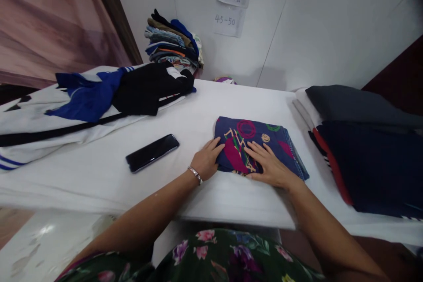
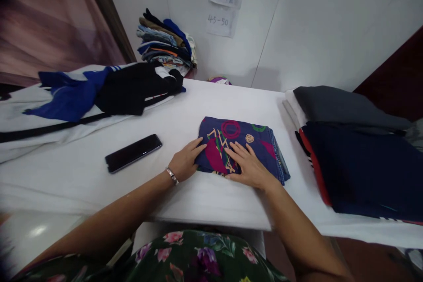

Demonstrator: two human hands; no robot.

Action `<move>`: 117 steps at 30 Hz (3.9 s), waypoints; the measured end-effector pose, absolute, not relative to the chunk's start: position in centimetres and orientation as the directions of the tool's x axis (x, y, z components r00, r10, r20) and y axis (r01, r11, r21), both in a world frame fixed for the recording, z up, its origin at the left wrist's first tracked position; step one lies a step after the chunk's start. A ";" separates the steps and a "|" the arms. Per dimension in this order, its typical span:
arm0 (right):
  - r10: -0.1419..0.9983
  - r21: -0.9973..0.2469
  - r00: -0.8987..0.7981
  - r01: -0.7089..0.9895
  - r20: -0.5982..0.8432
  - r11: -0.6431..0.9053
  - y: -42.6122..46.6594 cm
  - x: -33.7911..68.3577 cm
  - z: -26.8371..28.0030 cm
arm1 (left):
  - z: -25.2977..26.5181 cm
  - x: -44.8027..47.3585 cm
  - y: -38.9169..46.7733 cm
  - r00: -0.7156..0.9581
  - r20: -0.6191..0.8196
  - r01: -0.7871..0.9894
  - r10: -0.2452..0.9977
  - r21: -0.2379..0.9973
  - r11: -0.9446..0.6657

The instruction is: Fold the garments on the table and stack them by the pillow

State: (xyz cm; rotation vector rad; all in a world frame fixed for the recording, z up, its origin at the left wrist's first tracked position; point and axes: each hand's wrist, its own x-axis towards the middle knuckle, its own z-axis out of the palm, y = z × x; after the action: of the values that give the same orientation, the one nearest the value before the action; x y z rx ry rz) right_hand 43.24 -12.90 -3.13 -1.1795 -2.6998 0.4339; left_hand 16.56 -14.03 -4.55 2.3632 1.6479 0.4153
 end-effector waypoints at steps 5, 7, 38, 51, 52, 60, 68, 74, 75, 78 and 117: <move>0.725 -0.225 -0.688 0.702 0.029 0.675 -12.9 43.2 -3.7 | -3.7 16.9 -14.4 0.351 -0.019 0.917 0.936 0.208 -0.339; 0.718 -0.253 -0.696 0.695 0.001 0.674 -12.7 43.4 -3.9 | -3.5 16.8 -14.4 0.364 -0.044 0.919 0.930 0.179 -0.351; 0.921 -0.402 -0.389 0.845 -0.008 0.353 6.4 29.2 -3.7 | -3.6 16.4 -15.0 0.349 0.057 0.879 0.935 0.327 -0.348; 0.855 -0.365 -0.484 0.773 0.187 0.518 4.1 30.4 -2.3 | -3.5 16.2 -15.0 0.418 -0.063 0.873 0.906 0.303 -0.382; 0.831 -0.355 -0.485 0.752 0.272 0.555 3.6 30.9 -2.0 | -3.5 16.2 -15.0 0.415 -0.065 0.874 0.907 0.307 -0.378; 0.795 -0.370 -0.606 0.733 0.028 0.571 0.9 33.1 -5.1 | -3.1 16.3 -15.0 0.400 -0.098 0.880 0.911 0.320 -0.351; 0.834 -0.379 -0.545 0.756 0.089 0.535 -0.1 32.8 -5.0 | -3.0 15.9 -14.8 0.417 -0.077 0.870 0.906 0.322 -0.373; 0.858 -0.225 -0.501 0.828 0.113 0.513 -2.5 38.0 -3.3 | -3.0 15.7 -14.5 0.402 -0.097 0.877 0.910 0.327 -0.353; 0.879 -0.207 -0.465 0.854 0.104 0.477 -2.7 39.8 -3.3 | -3.0 15.7 -14.5 0.400 -0.103 0.879 0.911 0.325 -0.349; 0.955 -0.198 -0.292 0.935 0.049 0.296 -2.9 45.0 -4.4 | -2.8 15.7 -14.4 0.398 -0.126 0.881 0.909 0.329 -0.340; 0.840 -0.231 -0.541 0.814 0.030 0.532 -13.9 39.9 -4.1 | -3.1 14.9 -13.6 0.372 -0.075 0.833 0.925 0.467 -0.297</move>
State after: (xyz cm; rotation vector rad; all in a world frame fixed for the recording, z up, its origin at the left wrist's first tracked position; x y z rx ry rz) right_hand 39.87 -13.86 -4.12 -1.4275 -2.6277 0.2862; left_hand 14.86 -13.64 -3.11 2.2078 1.5226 0.2906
